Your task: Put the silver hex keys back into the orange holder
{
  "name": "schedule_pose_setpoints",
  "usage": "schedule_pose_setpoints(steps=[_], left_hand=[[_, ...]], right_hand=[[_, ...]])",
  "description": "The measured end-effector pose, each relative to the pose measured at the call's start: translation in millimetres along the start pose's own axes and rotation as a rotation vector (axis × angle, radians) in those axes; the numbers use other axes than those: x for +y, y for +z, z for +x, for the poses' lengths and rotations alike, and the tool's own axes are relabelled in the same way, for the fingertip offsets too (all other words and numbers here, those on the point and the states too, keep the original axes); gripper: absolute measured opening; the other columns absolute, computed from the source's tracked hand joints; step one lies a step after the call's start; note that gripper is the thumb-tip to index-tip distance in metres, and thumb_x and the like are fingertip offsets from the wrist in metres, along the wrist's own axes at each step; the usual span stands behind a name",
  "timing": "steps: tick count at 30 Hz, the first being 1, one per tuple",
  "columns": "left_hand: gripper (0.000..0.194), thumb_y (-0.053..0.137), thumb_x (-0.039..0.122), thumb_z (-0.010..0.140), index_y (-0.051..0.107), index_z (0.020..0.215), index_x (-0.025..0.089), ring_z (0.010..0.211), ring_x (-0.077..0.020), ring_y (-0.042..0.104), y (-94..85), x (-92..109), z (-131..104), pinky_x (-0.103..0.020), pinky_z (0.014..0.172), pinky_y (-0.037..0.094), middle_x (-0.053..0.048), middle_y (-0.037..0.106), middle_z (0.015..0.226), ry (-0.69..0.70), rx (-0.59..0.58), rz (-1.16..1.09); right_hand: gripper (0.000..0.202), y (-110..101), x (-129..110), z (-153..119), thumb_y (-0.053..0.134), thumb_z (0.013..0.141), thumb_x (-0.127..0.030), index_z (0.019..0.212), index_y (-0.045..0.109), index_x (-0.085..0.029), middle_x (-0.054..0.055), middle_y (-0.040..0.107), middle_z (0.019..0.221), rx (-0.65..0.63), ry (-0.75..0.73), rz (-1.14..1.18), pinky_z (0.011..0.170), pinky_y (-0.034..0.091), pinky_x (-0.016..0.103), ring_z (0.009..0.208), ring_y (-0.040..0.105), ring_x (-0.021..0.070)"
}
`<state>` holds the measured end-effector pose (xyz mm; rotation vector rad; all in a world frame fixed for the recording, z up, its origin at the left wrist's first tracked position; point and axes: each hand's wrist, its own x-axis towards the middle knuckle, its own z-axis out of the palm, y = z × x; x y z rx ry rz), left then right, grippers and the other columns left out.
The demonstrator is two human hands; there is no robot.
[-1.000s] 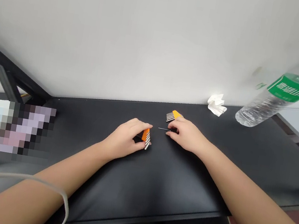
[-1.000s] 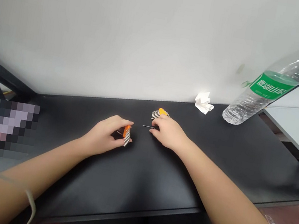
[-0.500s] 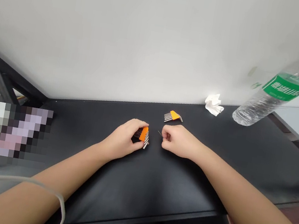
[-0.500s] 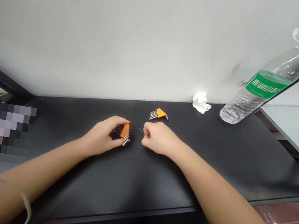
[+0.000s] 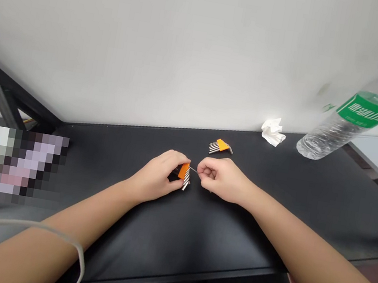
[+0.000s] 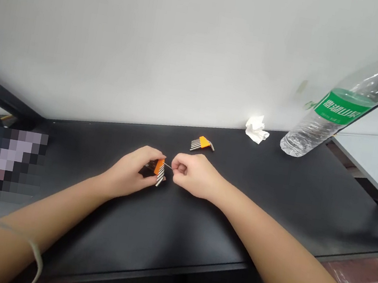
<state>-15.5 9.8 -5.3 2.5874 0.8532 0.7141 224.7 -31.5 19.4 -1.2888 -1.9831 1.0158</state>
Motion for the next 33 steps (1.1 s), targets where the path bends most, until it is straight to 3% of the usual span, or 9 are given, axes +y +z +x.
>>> schedule_pose_setpoints(steps=[10, 18, 25, 29, 33], left_hand=[[0.042, 0.068, 0.013, 0.082, 0.055, 0.121, 0.023, 0.106, -0.0210, 0.067, -0.6, 0.4, 0.3, -0.036, 0.091, 0.059, -0.006, 0.068, 0.116, 0.012, 0.003, 0.014], [0.042, 0.068, 0.015, 0.084, 0.057, 0.123, 0.022, 0.104, -0.0217, 0.066, 2.5, 1.7, -0.4, -0.036, 0.087, 0.059, -0.008, 0.068, 0.115, 0.076, 0.016, 0.062], [0.034, 0.070, 0.018, 0.086, 0.059, 0.118, 0.023, 0.108, -0.0229, 0.065, 2.5, 5.4, 4.0, -0.044, 0.104, 0.052, -0.006, 0.071, 0.109, 0.145, 0.078, 0.049], [0.036, 0.071, 0.021, 0.085, 0.060, 0.120, 0.024, 0.109, -0.0229, 0.066, 1.9, 4.5, 2.8, -0.041, 0.097, 0.056, -0.006, 0.071, 0.112, 0.088, 0.098, 0.013], [0.037, 0.071, 0.022, 0.086, 0.059, 0.121, 0.025, 0.110, -0.0237, 0.067, 3.8, 4.1, 1.1, -0.043, 0.101, 0.055, -0.007, 0.072, 0.111, 0.124, 0.094, 0.008]], right_hand=[[0.009, -0.9, -1.1, -0.4, 0.057, 0.076, -0.012, 0.077, 0.061, -0.020, -0.004, 0.060, 0.069, 0.027, 0.018, 0.001, 0.059, 0.041, 0.023, 0.062, 0.053, 0.0103], [0.006, 2.5, -5.8, 3.1, 0.065, 0.076, -0.015, 0.078, 0.063, -0.019, -0.004, 0.057, 0.054, 0.035, 0.304, 0.544, 0.041, 0.045, 0.022, 0.045, 0.051, 0.0106], [0.021, 18.2, -3.1, 10.6, 0.082, 0.080, -0.030, 0.084, 0.068, -0.015, 0.003, 0.069, 0.076, 0.024, 0.321, 0.973, 0.054, 0.054, 0.022, 0.060, 0.062, 0.0098], [0.032, 20.3, 3.2, 11.1, 0.088, 0.075, -0.031, 0.094, 0.067, -0.016, 0.001, 0.070, 0.077, -0.040, 0.271, 1.051, 0.061, 0.056, 0.023, 0.065, 0.064, 0.0103], [0.038, 25.8, 7.2, 12.9, 0.088, 0.075, -0.040, 0.088, 0.058, -0.019, -0.004, 0.064, 0.063, -0.070, 0.239, 0.974, 0.053, 0.051, 0.023, 0.055, 0.058, 0.0103]])
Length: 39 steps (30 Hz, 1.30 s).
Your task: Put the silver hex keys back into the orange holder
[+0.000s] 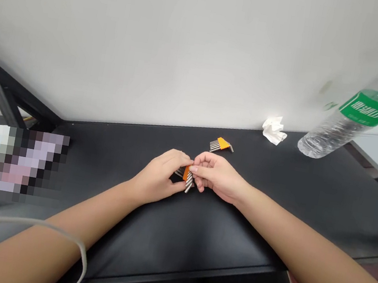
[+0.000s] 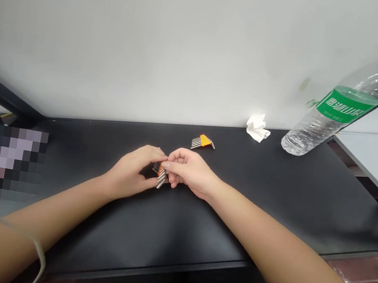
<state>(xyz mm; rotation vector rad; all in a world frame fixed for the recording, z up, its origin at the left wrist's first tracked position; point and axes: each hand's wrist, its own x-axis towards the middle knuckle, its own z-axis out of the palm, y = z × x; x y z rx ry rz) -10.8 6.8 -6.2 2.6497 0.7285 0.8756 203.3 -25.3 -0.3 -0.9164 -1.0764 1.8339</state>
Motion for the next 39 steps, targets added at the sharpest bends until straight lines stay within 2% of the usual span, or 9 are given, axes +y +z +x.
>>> schedule_pose_setpoints(steps=[4, 7, 11, 15, 19, 24, 32, 36, 39], left_hand=[[0.038, 0.071, 0.021, 0.085, 0.060, 0.122, 0.023, 0.108, -0.0219, 0.068, 0.2, 1.0, -0.5, -0.038, 0.096, 0.057, -0.007, 0.072, 0.114, 0.010, -0.022, 0.001], [0.039, 0.075, 0.029, 0.084, 0.062, 0.120, 0.023, 0.104, -0.0212, 0.069, -2.3, -1.5, 0.1, -0.036, 0.093, 0.058, -0.007, 0.072, 0.116, -0.123, -0.052, -0.001], [0.043, 0.079, 0.042, 0.080, 0.067, 0.116, 0.022, 0.094, -0.0201, 0.071, -7.8, -14.5, 1.1, -0.035, 0.088, 0.060, -0.004, 0.075, 0.108, -0.310, -0.008, -0.028], [0.046, 0.078, 0.046, 0.081, 0.068, 0.119, 0.022, 0.092, -0.0214, 0.072, -14.2, -32.9, 0.7, -0.037, 0.088, 0.060, -0.004, 0.076, 0.107, -0.418, 0.069, 0.023], [0.045, 0.073, 0.040, 0.083, 0.066, 0.124, 0.022, 0.107, -0.0299, 0.069, -18.6, -45.4, 0.3, -0.047, 0.094, 0.057, -0.009, 0.073, 0.118, -0.367, -0.017, 0.210], [0.044, 0.070, 0.039, 0.087, 0.064, 0.129, 0.024, 0.113, -0.0332, 0.065, -18.0, -52.4, 0.1, -0.050, 0.095, 0.055, -0.011, 0.072, 0.122, -0.332, -0.112, 0.293], [0.052, 0.062, 0.054, 0.093, 0.060, 0.136, 0.024, 0.123, -0.0361, 0.059, -15.6, -51.4, 2.0, -0.054, 0.098, 0.049, -0.013, 0.067, 0.134, -0.328, -0.192, 0.311], [0.052, 0.056, 0.054, 0.097, 0.058, 0.138, 0.022, 0.125, -0.0355, 0.057, -17.1, -47.3, 3.2, -0.052, 0.100, 0.047, -0.014, 0.064, 0.137, -0.325, -0.180, 0.333], [0.043, 0.055, 0.048, 0.098, 0.062, 0.130, 0.019, 0.122, -0.0328, 0.058, -18.1, -36.3, 3.5, -0.049, 0.100, 0.047, -0.014, 0.065, 0.133, -0.260, -0.066, 0.358]], right_hand=[[0.034, 0.5, 0.8, 2.1, 0.078, 0.083, -0.046, 0.087, 0.056, -0.021, -0.005, 0.059, 0.059, 0.043, 0.004, -0.259, 0.047, 0.043, 0.023, 0.049, 0.051, 0.0108], [0.021, -10.0, -6.2, 1.0, 0.067, 0.091, -0.040, 0.087, 0.059, -0.021, -0.002, 0.061, 0.069, 0.179, -0.133, -0.655, 0.057, 0.049, 0.028, 0.060, 0.056, 0.0140], [0.018, -46.7, -16.5, 2.1, 0.061, 0.092, -0.027, 0.107, 0.068, -0.019, 0.012, 0.064, 0.118, 0.427, -0.487, -1.243, 0.099, 0.050, 0.042, 0.107, 0.062, 0.0248], [0.047, -82.0, -15.7, 8.3, 0.062, 0.093, -0.027, 0.140, 0.058, -0.021, 0.014, 0.049, 0.152, 0.478, -0.350, -1.458, 0.110, 0.043, 0.053, 0.135, 0.048, 0.0347], [0.038, -85.4, -9.0, 11.1, 0.054, 0.097, -0.020, 0.134, 0.063, -0.022, 0.011, 0.058, 0.144, 0.358, -0.318, -1.556, 0.107, 0.045, 0.051, 0.129, 0.053, 0.0318], [0.024, -61.8, -5.6, 5.6, 0.060, 0.095, -0.022, 0.117, 0.068, -0.019, 0.011, 0.062, 0.121, 0.273, -0.373, -1.460, 0.099, 0.049, 0.039, 0.112, 0.059, 0.0250], [0.038, -40.6, -8.7, -5.4, 0.063, 0.090, -0.021, 0.128, 0.059, -0.022, 0.010, 0.057, 0.126, 0.119, -0.298, -1.357, 0.091, 0.050, 0.034, 0.106, 0.061, 0.0225], [0.036, -40.8, -6.7, -4.7, 0.059, 0.089, -0.015, 0.124, 0.059, -0.021, 0.009, 0.059, 0.117, 0.147, -0.267, -1.352, 0.083, 0.049, 0.032, 0.094, 0.061, 0.0195], [0.031, -34.6, -3.2, -3.9, 0.060, 0.089, -0.018, 0.119, 0.058, -0.020, 0.007, 0.062, 0.107, 0.175, -0.273, -1.355, 0.080, 0.047, 0.031, 0.090, 0.060, 0.0193]])
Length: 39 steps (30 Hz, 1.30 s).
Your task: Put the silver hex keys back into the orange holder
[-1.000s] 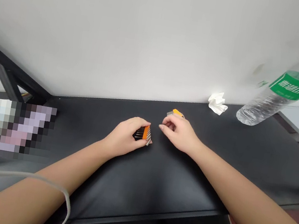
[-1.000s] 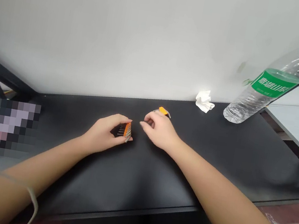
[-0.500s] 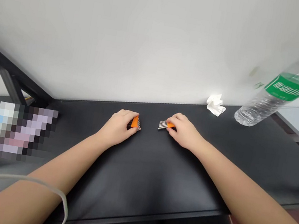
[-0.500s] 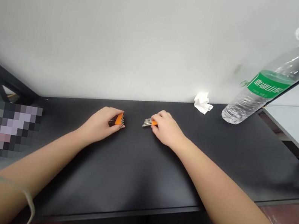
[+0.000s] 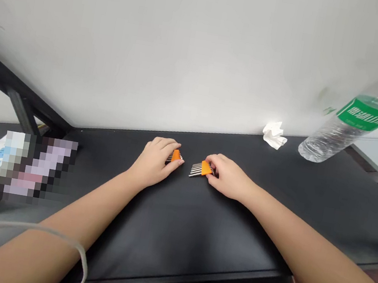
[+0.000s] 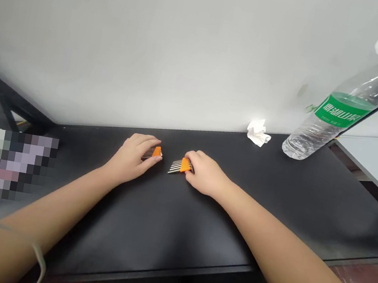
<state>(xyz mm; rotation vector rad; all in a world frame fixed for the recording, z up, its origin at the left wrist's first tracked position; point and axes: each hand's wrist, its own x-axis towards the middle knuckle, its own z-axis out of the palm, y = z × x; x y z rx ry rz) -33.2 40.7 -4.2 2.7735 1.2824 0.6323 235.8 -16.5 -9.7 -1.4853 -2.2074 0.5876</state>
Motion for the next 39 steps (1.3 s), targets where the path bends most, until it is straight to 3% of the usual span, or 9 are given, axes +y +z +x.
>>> schedule_pose_setpoints(steps=[2, 5, 8, 14, 19, 24, 34, 39], left_hand=[[0.039, 0.060, 0.048, 0.095, 0.065, 0.120, 0.018, 0.111, -0.0298, 0.062, -2.5, 11.0, -3.2, -0.045, 0.097, 0.048, -0.013, 0.068, 0.121, 0.102, 0.054, -0.021], [0.039, 0.064, 0.051, 0.092, 0.066, 0.114, 0.019, 0.096, -0.0268, 0.063, -3.3, 29.5, -7.2, -0.042, 0.088, 0.048, -0.010, 0.069, 0.104, 0.206, -0.071, -0.045], [0.046, 0.066, 0.053, 0.090, 0.063, 0.123, 0.020, 0.092, -0.0264, 0.062, -1.6, 41.2, -7.5, -0.043, 0.086, 0.048, -0.009, 0.067, 0.100, 0.145, -0.202, -0.062], [0.036, 0.063, 0.055, 0.093, 0.069, 0.108, 0.023, 0.086, -0.0222, 0.059, 0.7, 40.0, -4.8, -0.035, 0.075, 0.048, -0.005, 0.060, 0.093, 0.062, -0.340, -0.224], [0.031, 0.077, 0.043, 0.082, 0.066, 0.103, 0.022, 0.093, -0.0221, 0.062, -1.4, 39.0, -3.9, -0.034, 0.081, 0.050, -0.004, 0.066, 0.101, -0.016, -0.281, -0.365], [0.030, 0.076, 0.037, 0.080, 0.065, 0.105, 0.024, 0.081, -0.0183, 0.066, -2.1, 39.1, -4.8, -0.031, 0.074, 0.051, 0.001, 0.072, 0.093, -0.125, -0.228, -0.435], [0.039, 0.075, 0.041, 0.081, 0.070, 0.115, 0.023, 0.074, -0.0164, 0.069, 3.2, 37.7, -8.4, -0.029, 0.072, 0.054, 0.001, 0.076, 0.092, -0.093, -0.123, -0.407], [0.042, 0.076, 0.042, 0.081, 0.070, 0.117, 0.023, 0.077, -0.0163, 0.070, 3.3, 32.9, -10.3, -0.028, 0.074, 0.055, 0.000, 0.076, 0.095, -0.077, -0.097, -0.443]], right_hand=[[0.024, 3.6, -7.0, -0.8, 0.062, 0.088, -0.019, 0.113, 0.058, -0.020, 0.005, 0.062, 0.101, 0.012, -0.016, -0.011, 0.076, 0.045, 0.030, 0.087, 0.059, 0.0188], [0.017, 7.9, -18.2, -2.9, 0.065, 0.086, -0.020, 0.101, 0.055, -0.020, 0.003, 0.062, 0.094, 0.009, -0.060, -0.012, 0.071, 0.042, 0.029, 0.082, 0.056, 0.0176], [0.017, 10.6, -25.8, -4.8, 0.066, 0.086, -0.022, 0.091, 0.050, -0.021, 0.002, 0.061, 0.089, -0.009, -0.080, 0.016, 0.068, 0.039, 0.029, 0.078, 0.054, 0.0167], [0.017, 14.1, -30.5, -6.8, 0.064, 0.087, -0.020, 0.087, 0.047, -0.022, 0.000, 0.062, 0.087, -0.038, -0.080, 0.105, 0.068, 0.038, 0.028, 0.076, 0.053, 0.0154], [0.013, 16.3, -27.7, -9.0, 0.062, 0.086, -0.017, 0.091, 0.051, -0.022, 0.000, 0.063, 0.091, -0.012, -0.102, 0.200, 0.066, 0.039, 0.027, 0.078, 0.055, 0.0147], [0.011, 19.2, -25.6, -8.1, 0.058, 0.089, -0.015, 0.097, 0.055, -0.022, 0.000, 0.064, 0.088, 0.032, -0.077, 0.198, 0.065, 0.039, 0.026, 0.073, 0.056, 0.0137], [0.012, 19.1, -26.0, -2.9, 0.058, 0.077, -0.014, 0.082, 0.051, -0.023, -0.006, 0.056, 0.070, 0.181, 0.069, 0.257, 0.058, 0.036, 0.025, 0.060, 0.049, 0.0111], [0.018, 11.3, -18.1, -0.8, 0.060, 0.079, -0.016, 0.095, 0.061, -0.023, -0.006, 0.059, 0.075, 0.070, 0.091, 0.450, 0.061, 0.041, 0.026, 0.065, 0.052, 0.0117]])
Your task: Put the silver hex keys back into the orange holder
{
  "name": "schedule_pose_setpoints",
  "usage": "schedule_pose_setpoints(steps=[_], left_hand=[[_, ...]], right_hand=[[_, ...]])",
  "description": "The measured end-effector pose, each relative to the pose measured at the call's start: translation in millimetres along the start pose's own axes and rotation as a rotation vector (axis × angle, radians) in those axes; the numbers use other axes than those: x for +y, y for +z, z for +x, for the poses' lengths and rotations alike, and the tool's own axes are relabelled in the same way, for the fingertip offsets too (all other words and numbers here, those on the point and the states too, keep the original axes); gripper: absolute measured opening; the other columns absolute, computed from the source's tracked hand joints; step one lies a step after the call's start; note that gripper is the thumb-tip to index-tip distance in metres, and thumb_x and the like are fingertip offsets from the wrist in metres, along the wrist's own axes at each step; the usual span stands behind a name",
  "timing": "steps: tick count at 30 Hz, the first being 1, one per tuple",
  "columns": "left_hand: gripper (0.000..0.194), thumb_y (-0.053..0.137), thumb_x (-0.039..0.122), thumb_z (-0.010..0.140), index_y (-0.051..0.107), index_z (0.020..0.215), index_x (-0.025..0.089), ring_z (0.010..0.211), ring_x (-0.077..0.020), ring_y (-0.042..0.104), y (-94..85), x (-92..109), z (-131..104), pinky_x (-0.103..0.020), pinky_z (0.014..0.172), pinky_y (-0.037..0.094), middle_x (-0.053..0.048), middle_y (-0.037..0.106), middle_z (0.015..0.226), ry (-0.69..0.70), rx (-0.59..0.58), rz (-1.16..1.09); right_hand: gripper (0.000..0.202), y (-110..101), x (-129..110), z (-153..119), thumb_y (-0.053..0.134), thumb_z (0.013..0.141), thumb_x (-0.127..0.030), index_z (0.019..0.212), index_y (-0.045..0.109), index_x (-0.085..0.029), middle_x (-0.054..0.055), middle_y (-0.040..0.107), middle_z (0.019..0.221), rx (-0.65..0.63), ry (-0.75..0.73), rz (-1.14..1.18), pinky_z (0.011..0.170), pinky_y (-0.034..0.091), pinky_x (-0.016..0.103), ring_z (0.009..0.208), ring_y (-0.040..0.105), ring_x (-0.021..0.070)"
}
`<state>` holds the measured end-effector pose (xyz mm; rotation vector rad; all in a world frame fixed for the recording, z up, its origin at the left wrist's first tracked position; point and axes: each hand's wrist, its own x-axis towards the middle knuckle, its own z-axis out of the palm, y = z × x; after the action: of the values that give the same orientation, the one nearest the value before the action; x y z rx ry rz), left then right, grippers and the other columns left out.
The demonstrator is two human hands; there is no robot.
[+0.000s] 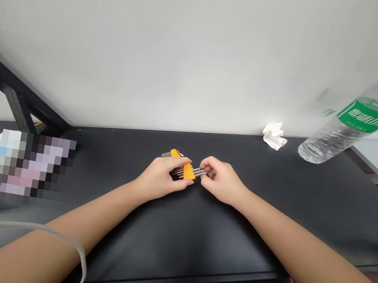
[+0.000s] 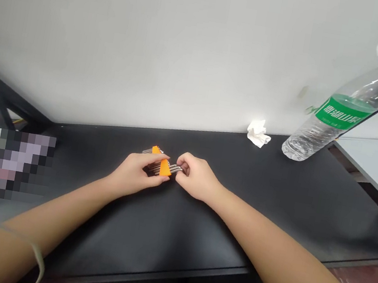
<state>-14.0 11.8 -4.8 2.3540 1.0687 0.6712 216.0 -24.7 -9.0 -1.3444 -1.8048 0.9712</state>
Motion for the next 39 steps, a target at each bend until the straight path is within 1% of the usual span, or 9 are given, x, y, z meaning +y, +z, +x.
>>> schedule_pose_setpoints(steps=[3, 6, 10, 14, 21, 26, 34, 36, 39], left_hand=[[0.042, 0.076, 0.042, 0.081, 0.070, 0.118, 0.022, 0.077, -0.0153, 0.069, -1.2, -1.4, -0.9, -0.026, 0.073, 0.056, 0.000, 0.076, 0.096, 0.011, 0.008, -0.043], [0.046, 0.078, 0.043, 0.080, 0.069, 0.119, 0.021, 0.080, -0.0159, 0.070, -2.4, -1.3, -1.7, -0.027, 0.077, 0.057, -0.002, 0.077, 0.100, 0.027, 0.021, -0.067], [0.047, 0.079, 0.042, 0.079, 0.069, 0.120, 0.021, 0.082, -0.0167, 0.071, -4.4, 0.5, -2.5, -0.029, 0.083, 0.058, -0.003, 0.077, 0.102, 0.075, 0.001, -0.061], [0.046, 0.079, 0.042, 0.080, 0.068, 0.120, 0.021, 0.083, -0.0169, 0.071, -5.7, 3.1, -2.8, -0.029, 0.085, 0.057, -0.003, 0.077, 0.103, 0.112, -0.011, -0.077], [0.045, 0.081, 0.039, 0.078, 0.068, 0.116, 0.020, 0.080, -0.0156, 0.070, -5.9, 6.5, -2.3, -0.028, 0.081, 0.057, -0.003, 0.077, 0.099, 0.131, 0.006, -0.110], [0.045, 0.081, 0.037, 0.078, 0.068, 0.117, 0.020, 0.083, -0.0167, 0.071, -7.9, 6.9, -2.2, -0.030, 0.085, 0.057, -0.003, 0.077, 0.099, 0.147, -0.022, -0.149], [0.045, 0.082, 0.038, 0.077, 0.069, 0.116, 0.020, 0.078, -0.0166, 0.069, -9.7, 10.4, -3.1, -0.030, 0.080, 0.057, -0.003, 0.077, 0.092, 0.143, -0.105, -0.221], [0.044, 0.081, 0.040, 0.078, 0.069, 0.116, 0.021, 0.078, -0.0164, 0.069, -8.9, 8.8, -2.8, -0.030, 0.080, 0.057, -0.003, 0.077, 0.094, 0.122, -0.071, -0.169], [0.044, 0.078, 0.043, 0.079, 0.069, 0.117, 0.022, 0.083, -0.0173, 0.070, -7.3, 3.9, -1.5, -0.030, 0.084, 0.056, -0.003, 0.077, 0.101, 0.064, 0.020, -0.042]], right_hand=[[0.021, -7.3, -0.3, 1.1, 0.065, 0.085, -0.025, 0.105, 0.067, -0.021, -0.003, 0.062, 0.080, -0.156, 0.046, 0.199, 0.065, 0.045, 0.027, 0.068, 0.056, 0.0123], [0.025, -15.3, -1.8, 2.1, 0.072, 0.087, -0.038, 0.100, 0.068, -0.018, -0.002, 0.062, 0.076, -0.323, 0.110, 0.376, 0.061, 0.046, 0.026, 0.065, 0.057, 0.0121], [0.034, -23.5, -0.4, 3.8, 0.071, 0.090, -0.050, 0.098, 0.067, -0.017, 0.000, 0.066, 0.078, -0.459, 0.195, 0.542, 0.059, 0.047, 0.024, 0.064, 0.061, 0.0116], [0.036, -25.4, 4.2, 4.4, 0.073, 0.090, -0.051, 0.098, 0.066, -0.016, 0.000, 0.065, 0.074, -0.562, 0.237, 0.654, 0.056, 0.046, 0.023, 0.060, 0.059, 0.0109], [0.037, -22.6, 3.8, 2.8, 0.077, 0.089, -0.047, 0.083, 0.056, -0.017, -0.002, 0.061, 0.073, -0.602, 0.245, 0.842, 0.050, 0.043, 0.020, 0.054, 0.054, 0.0080], [0.038, -21.2, 8.5, 2.9, 0.072, 0.092, -0.049, 0.092, 0.066, -0.012, -0.001, 0.061, 0.070, -0.754, 0.262, 0.942, 0.047, 0.045, 0.022, 0.049, 0.055, 0.0085], [0.036, -19.4, 18.0, 4.2, 0.081, 0.084, -0.045, 0.082, 0.068, -0.011, -0.002, 0.062, 0.056, -0.758, 0.217, 0.925, 0.043, 0.046, 0.021, 0.042, 0.054, 0.0098], [0.037, -18.9, 15.6, 4.0, 0.081, 0.085, -0.046, 0.080, 0.067, -0.012, -0.002, 0.061, 0.056, -0.687, 0.219, 0.901, 0.042, 0.045, 0.021, 0.041, 0.054, 0.0096], [0.038, -18.0, 8.8, 3.7, 0.077, 0.088, -0.047, 0.075, 0.062, -0.015, -0.005, 0.057, 0.059, -0.477, 0.223, 0.875, 0.041, 0.043, 0.020, 0.042, 0.052, 0.0080]])
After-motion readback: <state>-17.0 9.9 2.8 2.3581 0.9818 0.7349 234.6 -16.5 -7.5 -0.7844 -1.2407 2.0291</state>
